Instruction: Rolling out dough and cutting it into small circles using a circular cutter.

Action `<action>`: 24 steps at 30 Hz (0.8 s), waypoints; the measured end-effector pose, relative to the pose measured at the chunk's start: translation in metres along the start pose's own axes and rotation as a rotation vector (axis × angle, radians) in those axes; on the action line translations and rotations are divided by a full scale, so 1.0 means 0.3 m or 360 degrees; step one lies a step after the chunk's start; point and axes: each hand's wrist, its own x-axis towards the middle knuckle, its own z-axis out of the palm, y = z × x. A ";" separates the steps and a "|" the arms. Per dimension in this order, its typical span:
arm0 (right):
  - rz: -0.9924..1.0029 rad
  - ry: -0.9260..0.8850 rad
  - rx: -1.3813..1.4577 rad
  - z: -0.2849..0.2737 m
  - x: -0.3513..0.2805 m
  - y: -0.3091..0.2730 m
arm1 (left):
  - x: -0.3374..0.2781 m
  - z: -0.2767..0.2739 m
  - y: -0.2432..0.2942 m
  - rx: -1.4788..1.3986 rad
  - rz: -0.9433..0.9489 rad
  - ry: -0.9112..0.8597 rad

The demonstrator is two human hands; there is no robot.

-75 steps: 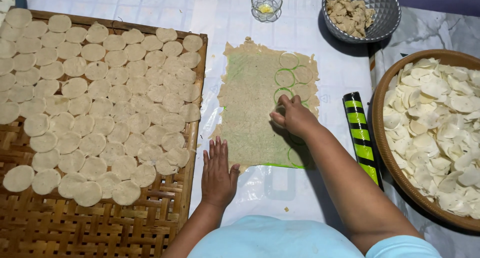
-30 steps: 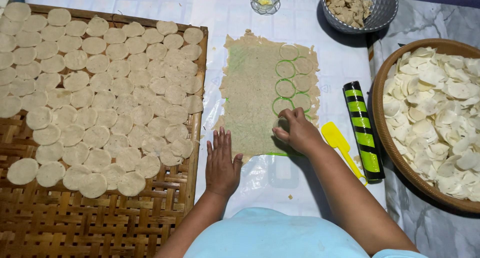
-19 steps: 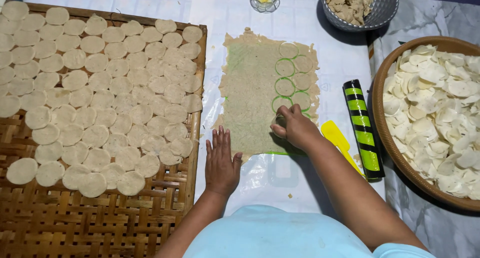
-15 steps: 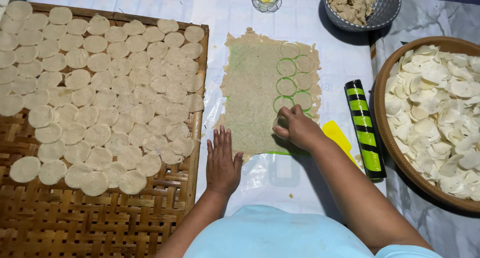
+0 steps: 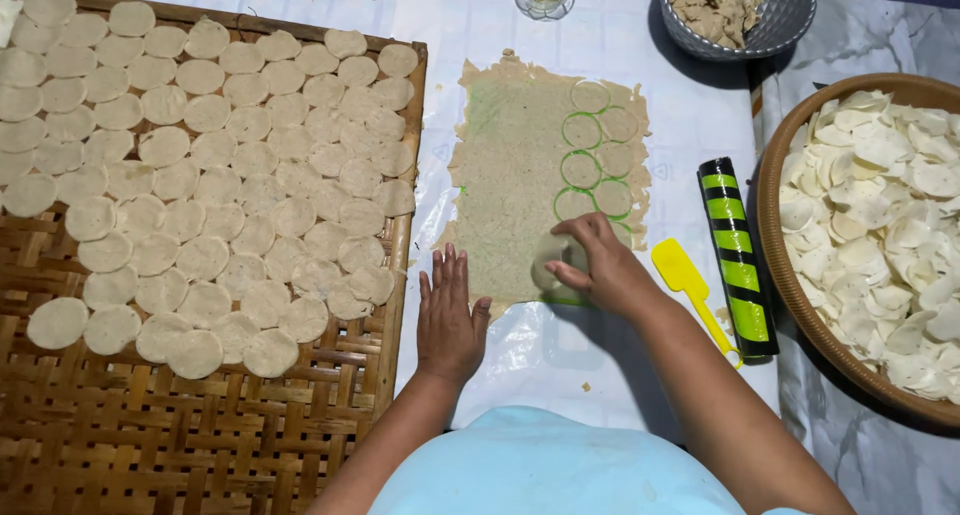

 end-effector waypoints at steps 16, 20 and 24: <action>0.0077 -0.0138 -0.0195 0.163 0.069 -0.024 | 0.001 -0.004 0.008 -0.0018 -0.0021 0.0021; 0.0148 -0.0206 -0.0273 0.168 0.084 -0.032 | 0.001 -0.007 0.009 -0.0031 -0.0023 0.0012; 0.0133 -0.0269 -0.0253 0.167 0.100 -0.027 | 0.003 -0.007 0.007 -0.0016 -0.0021 0.0018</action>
